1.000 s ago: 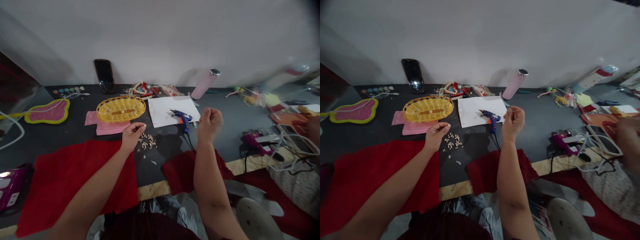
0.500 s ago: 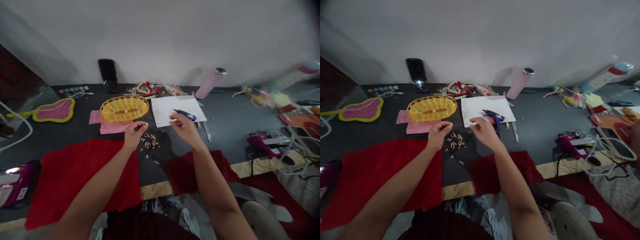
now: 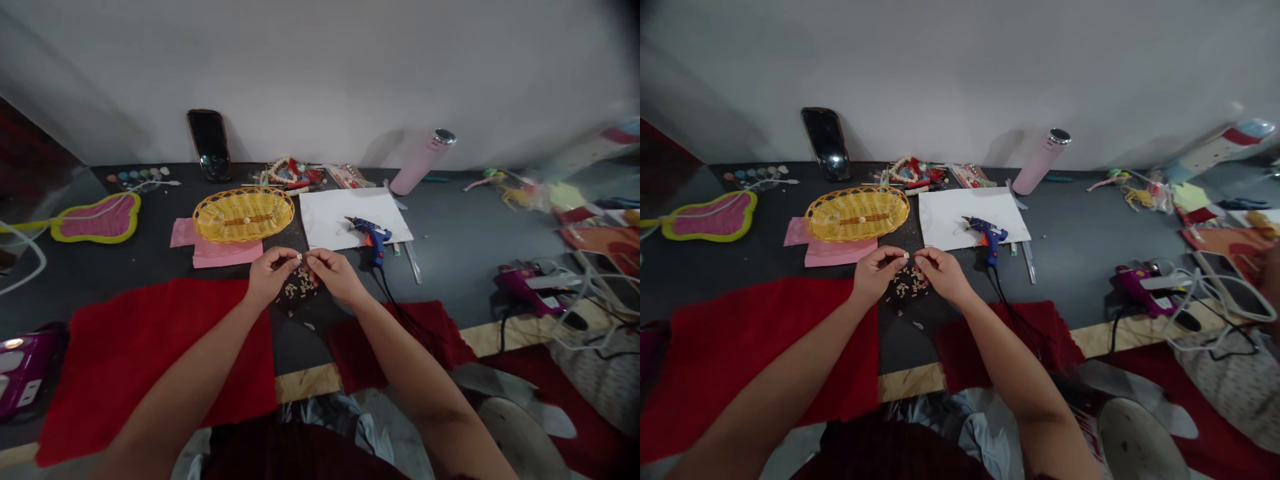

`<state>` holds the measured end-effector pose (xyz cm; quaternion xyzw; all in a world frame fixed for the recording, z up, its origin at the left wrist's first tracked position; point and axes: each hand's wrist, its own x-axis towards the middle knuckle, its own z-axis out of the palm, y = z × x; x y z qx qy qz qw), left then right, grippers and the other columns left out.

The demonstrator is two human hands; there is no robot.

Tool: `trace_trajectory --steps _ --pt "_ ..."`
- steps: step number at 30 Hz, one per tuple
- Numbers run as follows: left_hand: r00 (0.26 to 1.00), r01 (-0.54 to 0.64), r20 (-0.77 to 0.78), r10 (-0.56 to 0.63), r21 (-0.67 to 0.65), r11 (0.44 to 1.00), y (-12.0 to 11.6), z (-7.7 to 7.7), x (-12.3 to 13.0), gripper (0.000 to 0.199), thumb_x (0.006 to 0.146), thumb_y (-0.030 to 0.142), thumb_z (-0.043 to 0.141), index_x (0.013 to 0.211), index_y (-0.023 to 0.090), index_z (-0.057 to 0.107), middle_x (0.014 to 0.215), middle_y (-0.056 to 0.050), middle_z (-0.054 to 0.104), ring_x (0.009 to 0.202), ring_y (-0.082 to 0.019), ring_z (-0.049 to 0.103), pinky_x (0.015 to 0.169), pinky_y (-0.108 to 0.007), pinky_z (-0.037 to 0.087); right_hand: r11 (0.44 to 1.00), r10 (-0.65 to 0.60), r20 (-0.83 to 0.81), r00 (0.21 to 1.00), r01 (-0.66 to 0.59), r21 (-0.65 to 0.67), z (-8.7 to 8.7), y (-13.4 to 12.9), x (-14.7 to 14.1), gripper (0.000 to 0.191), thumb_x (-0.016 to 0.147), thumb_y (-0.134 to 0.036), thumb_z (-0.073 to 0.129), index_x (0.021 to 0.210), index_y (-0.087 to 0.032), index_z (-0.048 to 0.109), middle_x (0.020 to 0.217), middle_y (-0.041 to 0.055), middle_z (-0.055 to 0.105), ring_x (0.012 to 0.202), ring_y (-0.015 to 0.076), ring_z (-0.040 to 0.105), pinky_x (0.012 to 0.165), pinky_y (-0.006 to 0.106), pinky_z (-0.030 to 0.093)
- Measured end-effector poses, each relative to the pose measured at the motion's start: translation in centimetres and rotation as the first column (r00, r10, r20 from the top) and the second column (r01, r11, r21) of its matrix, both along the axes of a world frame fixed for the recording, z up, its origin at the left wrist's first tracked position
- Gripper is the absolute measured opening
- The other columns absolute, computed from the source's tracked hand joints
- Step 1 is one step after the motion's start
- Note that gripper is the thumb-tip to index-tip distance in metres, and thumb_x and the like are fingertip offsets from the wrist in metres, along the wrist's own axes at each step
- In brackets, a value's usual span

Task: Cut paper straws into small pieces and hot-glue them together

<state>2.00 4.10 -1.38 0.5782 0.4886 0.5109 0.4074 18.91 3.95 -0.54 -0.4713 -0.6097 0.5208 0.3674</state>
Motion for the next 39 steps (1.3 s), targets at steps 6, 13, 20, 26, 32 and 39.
trace_trajectory --steps 6,13,20,26,32,39 --pt "0.996 -0.045 0.078 0.048 -0.046 0.998 0.3 -0.4 -0.1 0.019 0.071 0.032 0.068 0.084 0.019 0.070 0.081 -0.004 0.068 0.073 -0.016 0.060 0.070 -0.028 0.046 0.912 0.001 0.462 0.887 -0.191 0.364 0.1 0.0 0.6 0.014 0.083 -0.016 0.051 0.088 -0.021 0.064 0.088 0.0026 0.065 0.080 0.0144 0.058 0.075 0.026 0.044" --pt "0.980 -0.064 0.186 0.076 -0.071 0.995 0.5 -0.8 0.0 0.020 0.071 0.030 0.068 0.086 0.018 0.069 0.083 -0.004 0.067 0.075 -0.015 0.060 0.071 -0.028 0.047 0.800 0.058 0.690 0.721 -0.448 0.400 -0.1 -0.9 -0.7 0.013 0.085 -0.019 0.053 0.087 -0.020 0.066 0.083 0.0047 0.062 0.083 0.0166 0.053 0.081 0.029 0.042" --pt "0.976 -0.057 0.203 0.074 -0.089 0.994 0.4 -0.6 0.0 0.021 0.070 0.032 0.068 0.085 0.017 0.068 0.081 -0.004 0.067 0.071 -0.015 0.059 0.066 -0.026 0.046 0.819 -0.019 0.754 0.656 -0.423 0.388 -0.5 -1.2 -1.8 0.017 0.088 -0.027 0.051 0.092 -0.021 0.067 0.084 0.0048 0.061 0.083 0.0170 0.052 0.078 0.028 0.042" --pt "0.981 -0.051 0.184 0.064 -0.078 0.996 0.5 -0.7 -0.1 0.020 0.071 0.032 0.068 0.086 0.018 0.068 0.081 -0.004 0.067 0.071 -0.014 0.059 0.066 -0.026 0.047 0.806 -0.038 0.820 0.571 -0.467 0.363 0.1 -1.5 -2.3 0.019 0.090 -0.026 0.048 0.088 -0.022 0.066 0.084 0.0053 0.061 0.081 0.0178 0.052 0.071 0.028 0.041" --pt "0.983 -0.060 0.171 0.070 -0.067 0.996 0.5 -0.7 -0.1 0.020 0.071 0.031 0.068 0.086 0.017 0.068 0.083 -0.004 0.067 0.074 -0.015 0.060 0.071 -0.028 0.048 0.774 -0.058 0.866 0.496 -0.526 0.353 0.3 -1.6 -2.8 0.020 0.091 -0.022 0.043 0.087 -0.016 0.062 0.086 0.0095 0.061 0.082 0.0205 0.051 0.074 0.031 0.041" --pt "0.978 -0.062 0.192 0.075 -0.071 0.996 0.5 -0.8 0.0 0.022 0.071 0.032 0.069 0.087 0.017 0.068 0.084 -0.005 0.068 0.077 -0.016 0.061 0.074 -0.029 0.048 0.794 -0.056 0.811 0.582 -0.467 0.390 -0.7 -1.2 -1.7 0.017 0.090 -0.017 0.043 0.088 -0.017 0.060 0.089 0.0076 0.059 0.087 0.0188 0.051 0.081 0.030 0.041"
